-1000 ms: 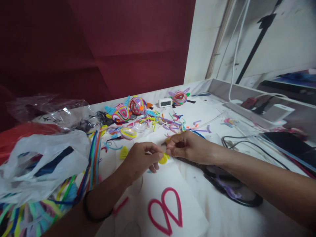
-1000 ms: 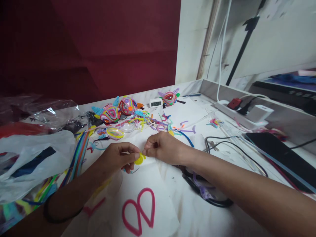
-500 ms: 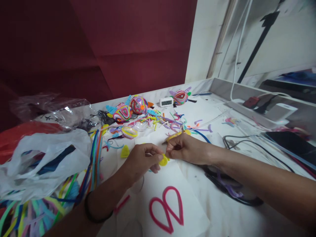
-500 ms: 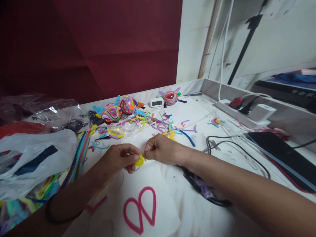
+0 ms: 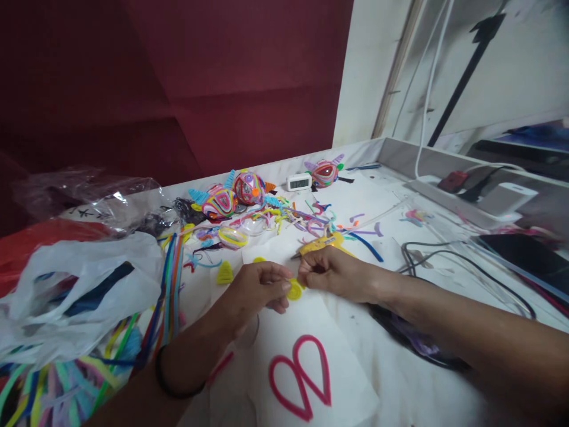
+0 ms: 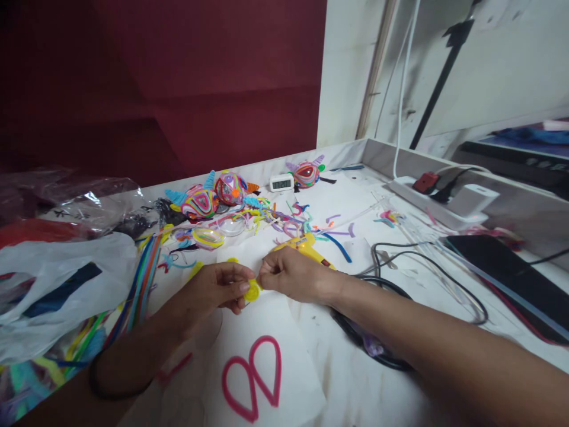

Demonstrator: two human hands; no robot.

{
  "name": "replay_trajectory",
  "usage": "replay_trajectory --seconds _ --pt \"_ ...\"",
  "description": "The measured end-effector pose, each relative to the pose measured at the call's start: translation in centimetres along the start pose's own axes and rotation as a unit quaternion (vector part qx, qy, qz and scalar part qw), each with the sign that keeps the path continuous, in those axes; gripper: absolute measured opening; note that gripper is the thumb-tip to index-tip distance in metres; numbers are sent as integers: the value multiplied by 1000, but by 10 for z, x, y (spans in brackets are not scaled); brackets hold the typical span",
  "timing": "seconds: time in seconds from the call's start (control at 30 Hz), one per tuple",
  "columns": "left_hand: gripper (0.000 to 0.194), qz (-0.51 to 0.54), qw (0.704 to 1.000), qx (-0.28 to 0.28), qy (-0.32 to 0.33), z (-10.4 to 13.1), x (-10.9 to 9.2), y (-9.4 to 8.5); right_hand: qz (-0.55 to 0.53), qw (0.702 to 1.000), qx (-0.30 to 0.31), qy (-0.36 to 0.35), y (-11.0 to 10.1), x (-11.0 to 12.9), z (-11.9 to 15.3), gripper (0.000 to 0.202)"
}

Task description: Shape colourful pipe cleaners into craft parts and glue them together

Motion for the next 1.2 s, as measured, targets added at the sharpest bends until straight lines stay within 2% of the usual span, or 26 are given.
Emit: replay_trajectory --seconds 0.27,0.63,0.87,1.03,1.2 --pt "33 -3 1000 -3 -17 0 2 0 -34 999 9 5 0 -1 0 15" --pt "13 -38 999 -3 -22 2 -2 5 -70 997 11 9 3 -5 1 15" --pt "10 -24 999 -16 -25 2 1 5 -80 997 -16 12 5 -10 1 17" --pt "11 -6 999 -32 -25 2 2 5 -84 994 -58 26 5 -15 1 26" --pt "9 0 998 -53 -23 2 4 4 -77 993 -78 44 7 -16 1 23"
Point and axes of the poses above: each hand's wrist, its own z-axis away from the middle knuckle, its own y-axis out of the palm, x = y × z, the point moved 5 cm from there along -z, towards the middle knuckle, and after that the axes turned 5 degrees about x, right-handed, at the moved point
